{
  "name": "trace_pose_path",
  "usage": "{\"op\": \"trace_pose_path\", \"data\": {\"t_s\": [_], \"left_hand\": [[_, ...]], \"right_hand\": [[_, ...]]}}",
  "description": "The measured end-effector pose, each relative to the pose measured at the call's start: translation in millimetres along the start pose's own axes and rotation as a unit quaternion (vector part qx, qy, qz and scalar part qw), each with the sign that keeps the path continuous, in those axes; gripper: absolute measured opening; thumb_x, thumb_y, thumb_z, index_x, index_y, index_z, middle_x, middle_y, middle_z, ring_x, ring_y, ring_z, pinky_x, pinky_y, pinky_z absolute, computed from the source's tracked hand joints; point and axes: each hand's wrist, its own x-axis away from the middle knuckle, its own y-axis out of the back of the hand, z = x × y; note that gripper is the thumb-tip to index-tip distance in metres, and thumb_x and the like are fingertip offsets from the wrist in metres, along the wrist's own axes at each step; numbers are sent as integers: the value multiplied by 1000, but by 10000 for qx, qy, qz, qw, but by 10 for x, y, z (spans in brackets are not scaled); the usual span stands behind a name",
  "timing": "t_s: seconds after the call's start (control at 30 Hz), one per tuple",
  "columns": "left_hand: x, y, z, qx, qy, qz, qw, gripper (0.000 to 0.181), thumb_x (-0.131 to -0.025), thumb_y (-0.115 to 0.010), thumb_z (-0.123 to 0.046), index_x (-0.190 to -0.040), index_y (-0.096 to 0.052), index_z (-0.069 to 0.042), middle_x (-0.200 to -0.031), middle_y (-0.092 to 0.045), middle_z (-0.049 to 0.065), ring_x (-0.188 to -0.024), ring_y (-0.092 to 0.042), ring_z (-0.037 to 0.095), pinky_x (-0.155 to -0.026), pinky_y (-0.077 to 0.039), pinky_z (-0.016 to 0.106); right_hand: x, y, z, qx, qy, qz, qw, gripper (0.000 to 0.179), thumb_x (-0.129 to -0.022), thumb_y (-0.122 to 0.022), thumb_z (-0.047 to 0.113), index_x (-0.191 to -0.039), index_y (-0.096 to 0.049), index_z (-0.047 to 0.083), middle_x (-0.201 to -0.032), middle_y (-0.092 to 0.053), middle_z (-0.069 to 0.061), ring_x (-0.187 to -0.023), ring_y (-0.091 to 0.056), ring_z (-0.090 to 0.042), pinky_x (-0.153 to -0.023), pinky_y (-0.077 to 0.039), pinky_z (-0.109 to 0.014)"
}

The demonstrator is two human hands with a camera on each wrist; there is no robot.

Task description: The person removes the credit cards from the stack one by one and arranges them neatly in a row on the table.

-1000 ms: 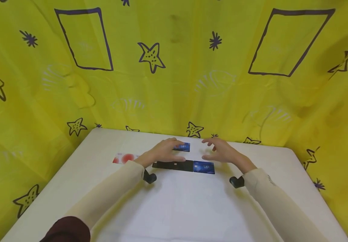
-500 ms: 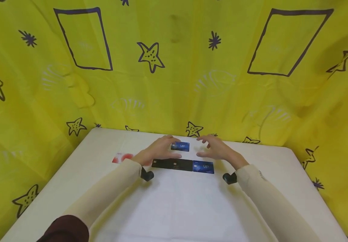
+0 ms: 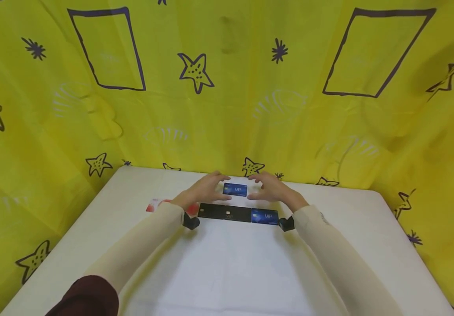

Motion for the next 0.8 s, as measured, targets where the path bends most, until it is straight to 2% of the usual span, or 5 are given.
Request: {"op": "trace_pose_path", "data": {"t_s": [0.3, 0.5, 0.8], "left_hand": [[-37, -12, 82, 18, 89, 194, 9998, 70, -92, -76, -47, -150, -52, -17, -149, -50, 11, -134, -49, 27, -114, -39, 44], [-61, -9, 80, 12, 210, 295, 9993, 68, -92, -77, -44, -149, -54, -15, -143, -53, 10, -129, -51, 25, -113, -40, 43], [-133, -59, 79, -227, 358, 339, 9985, 65, -92, -76, -44, -148, -56, -17, -138, -56, 9, -121, -53, 24, -109, -44, 43]], "right_hand": [[-144, -67, 8, 24, -70, 34, 10000, 68, -89, -81, 33, -144, -56, 2, -131, -61, -23, -106, -62, -35, -90, -54, -49], [-236, -130, -40, -76, -100, 25, 9999, 65, -88, -83, 32, -141, -60, 2, -130, -63, -22, -102, -62, -31, -91, -55, -48], [-291, -187, -29, -144, -207, 106, 9996, 60, -88, -84, 28, -136, -63, 1, -129, -66, -22, -98, -63, -30, -87, -57, -44]]}}
